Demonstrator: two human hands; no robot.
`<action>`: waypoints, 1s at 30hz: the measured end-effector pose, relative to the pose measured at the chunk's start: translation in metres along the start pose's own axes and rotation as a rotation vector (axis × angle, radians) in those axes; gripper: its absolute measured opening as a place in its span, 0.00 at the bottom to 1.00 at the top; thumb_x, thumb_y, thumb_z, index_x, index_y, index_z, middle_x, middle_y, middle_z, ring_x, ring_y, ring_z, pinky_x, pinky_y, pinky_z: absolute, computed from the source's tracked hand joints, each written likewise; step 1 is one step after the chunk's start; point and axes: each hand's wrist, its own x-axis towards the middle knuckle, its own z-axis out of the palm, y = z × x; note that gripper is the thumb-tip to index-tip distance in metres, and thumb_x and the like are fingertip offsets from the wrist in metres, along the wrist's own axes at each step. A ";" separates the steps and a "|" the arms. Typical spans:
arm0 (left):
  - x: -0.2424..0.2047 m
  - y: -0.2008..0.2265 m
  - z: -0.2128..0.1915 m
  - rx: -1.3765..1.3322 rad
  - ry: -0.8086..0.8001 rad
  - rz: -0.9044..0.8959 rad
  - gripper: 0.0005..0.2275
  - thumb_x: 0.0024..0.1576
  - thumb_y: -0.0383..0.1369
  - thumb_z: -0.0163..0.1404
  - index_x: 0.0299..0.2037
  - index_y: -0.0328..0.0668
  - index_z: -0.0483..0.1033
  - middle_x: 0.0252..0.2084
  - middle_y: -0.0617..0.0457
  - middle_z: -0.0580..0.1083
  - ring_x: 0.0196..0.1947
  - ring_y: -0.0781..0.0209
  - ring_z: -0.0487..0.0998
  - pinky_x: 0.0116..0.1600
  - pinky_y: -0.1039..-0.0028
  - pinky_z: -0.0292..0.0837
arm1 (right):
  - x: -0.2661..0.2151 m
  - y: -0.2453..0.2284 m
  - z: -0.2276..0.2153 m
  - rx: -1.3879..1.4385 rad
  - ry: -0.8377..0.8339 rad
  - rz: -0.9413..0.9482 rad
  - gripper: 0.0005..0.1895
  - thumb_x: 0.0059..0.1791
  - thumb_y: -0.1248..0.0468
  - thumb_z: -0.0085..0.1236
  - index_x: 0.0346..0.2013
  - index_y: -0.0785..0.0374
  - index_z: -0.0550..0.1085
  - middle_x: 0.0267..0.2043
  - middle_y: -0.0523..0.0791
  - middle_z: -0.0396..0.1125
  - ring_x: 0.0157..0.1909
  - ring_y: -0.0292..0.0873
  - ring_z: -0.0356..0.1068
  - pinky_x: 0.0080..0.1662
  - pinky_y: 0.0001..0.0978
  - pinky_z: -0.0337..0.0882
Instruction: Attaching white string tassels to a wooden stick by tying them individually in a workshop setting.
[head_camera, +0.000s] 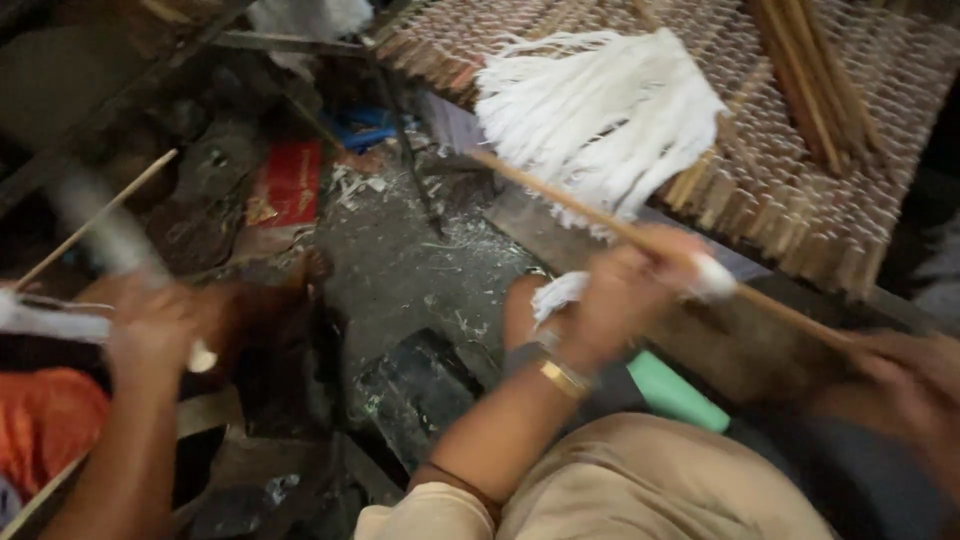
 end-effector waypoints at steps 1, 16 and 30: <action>-0.009 0.001 0.019 0.206 -0.196 0.036 0.07 0.60 0.40 0.56 0.44 0.52 0.79 0.49 0.55 0.78 0.53 0.61 0.78 0.64 0.71 0.72 | 0.001 -0.076 0.003 -0.007 0.007 0.022 0.10 0.56 0.65 0.53 0.48 0.61 0.80 0.47 0.46 0.76 0.49 0.46 0.74 0.58 0.36 0.68; -0.031 0.024 0.043 -0.054 -0.098 -0.209 0.16 0.69 0.44 0.43 0.56 0.45 0.78 0.30 0.67 0.69 0.30 0.79 0.64 0.38 0.86 0.59 | 0.042 -0.158 -0.025 -0.232 -0.108 -0.059 0.11 0.52 0.52 0.53 0.42 0.53 0.75 0.33 0.41 0.71 0.35 0.45 0.74 0.39 0.37 0.70; -0.011 0.036 0.033 0.368 -0.441 0.105 0.10 0.66 0.35 0.49 0.48 0.40 0.81 0.48 0.51 0.81 0.50 0.62 0.81 0.58 0.72 0.77 | 0.033 -0.160 -0.036 -0.069 -0.083 0.167 0.12 0.53 0.55 0.51 0.47 0.52 0.78 0.37 0.37 0.77 0.37 0.36 0.76 0.44 0.31 0.68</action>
